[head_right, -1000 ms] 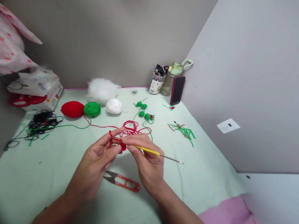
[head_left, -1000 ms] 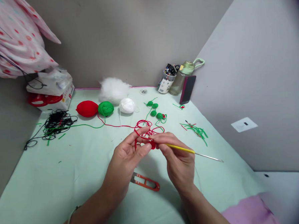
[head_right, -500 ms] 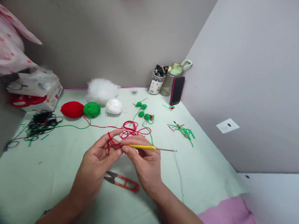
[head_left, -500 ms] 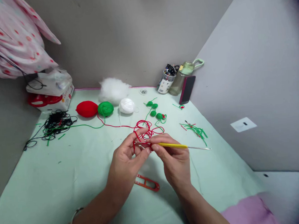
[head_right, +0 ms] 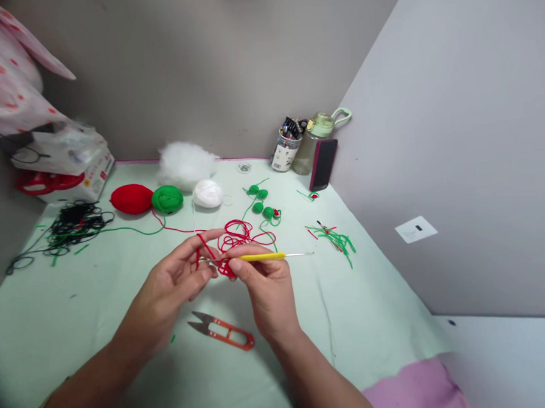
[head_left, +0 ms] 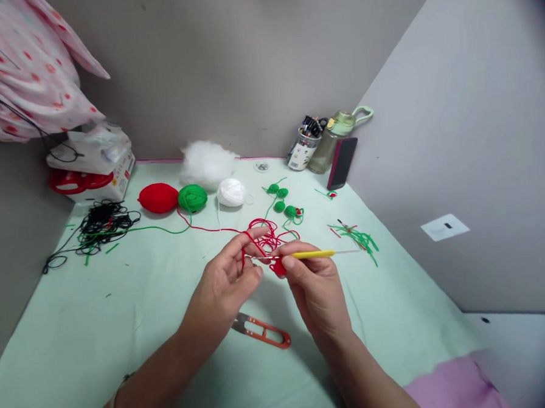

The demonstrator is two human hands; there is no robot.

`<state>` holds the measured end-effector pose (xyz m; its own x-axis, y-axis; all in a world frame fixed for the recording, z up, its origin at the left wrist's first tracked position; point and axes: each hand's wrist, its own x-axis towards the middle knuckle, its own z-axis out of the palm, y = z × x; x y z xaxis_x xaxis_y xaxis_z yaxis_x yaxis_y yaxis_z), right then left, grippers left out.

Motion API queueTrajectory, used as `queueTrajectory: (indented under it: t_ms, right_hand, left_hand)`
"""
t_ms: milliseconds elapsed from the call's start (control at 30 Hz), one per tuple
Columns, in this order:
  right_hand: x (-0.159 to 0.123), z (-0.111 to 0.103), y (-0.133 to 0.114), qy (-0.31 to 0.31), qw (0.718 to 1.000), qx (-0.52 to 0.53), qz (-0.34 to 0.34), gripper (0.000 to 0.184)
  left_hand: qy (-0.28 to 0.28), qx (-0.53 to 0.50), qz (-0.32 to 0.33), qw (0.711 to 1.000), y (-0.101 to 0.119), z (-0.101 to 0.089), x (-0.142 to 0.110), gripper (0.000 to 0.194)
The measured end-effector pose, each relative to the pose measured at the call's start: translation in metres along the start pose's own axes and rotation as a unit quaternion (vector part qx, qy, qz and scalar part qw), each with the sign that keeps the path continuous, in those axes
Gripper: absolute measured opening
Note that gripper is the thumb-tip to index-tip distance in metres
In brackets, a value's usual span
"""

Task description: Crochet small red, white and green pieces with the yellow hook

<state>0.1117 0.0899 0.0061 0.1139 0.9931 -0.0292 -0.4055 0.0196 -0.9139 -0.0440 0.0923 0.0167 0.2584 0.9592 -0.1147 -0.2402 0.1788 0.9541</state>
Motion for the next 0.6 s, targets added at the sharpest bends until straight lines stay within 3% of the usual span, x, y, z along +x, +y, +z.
queueTrajectory:
  t_ms: [200, 433, 600]
  right_hand:
    - [-0.002, -0.001, 0.001, -0.001, 1.0, -0.015, -0.015, 0.014]
    - [0.001, 0.003, -0.004, 0.0, 0.995, 0.074, 0.065, 0.023]
    - [0.002, 0.003, -0.003, 0.013, 0.995, 0.08, 0.064, 0.023]
  left_hand:
    - [-0.037, -0.029, -0.033, 0.998, -0.005, 0.0, 0.002, 0.049]
    - [0.032, 0.063, 0.003, 0.997, 0.003, -0.004, 0.006, 0.041]
    - [0.025, -0.087, -0.03, 0.995, 0.009, -0.003, 0.006, 0.035]
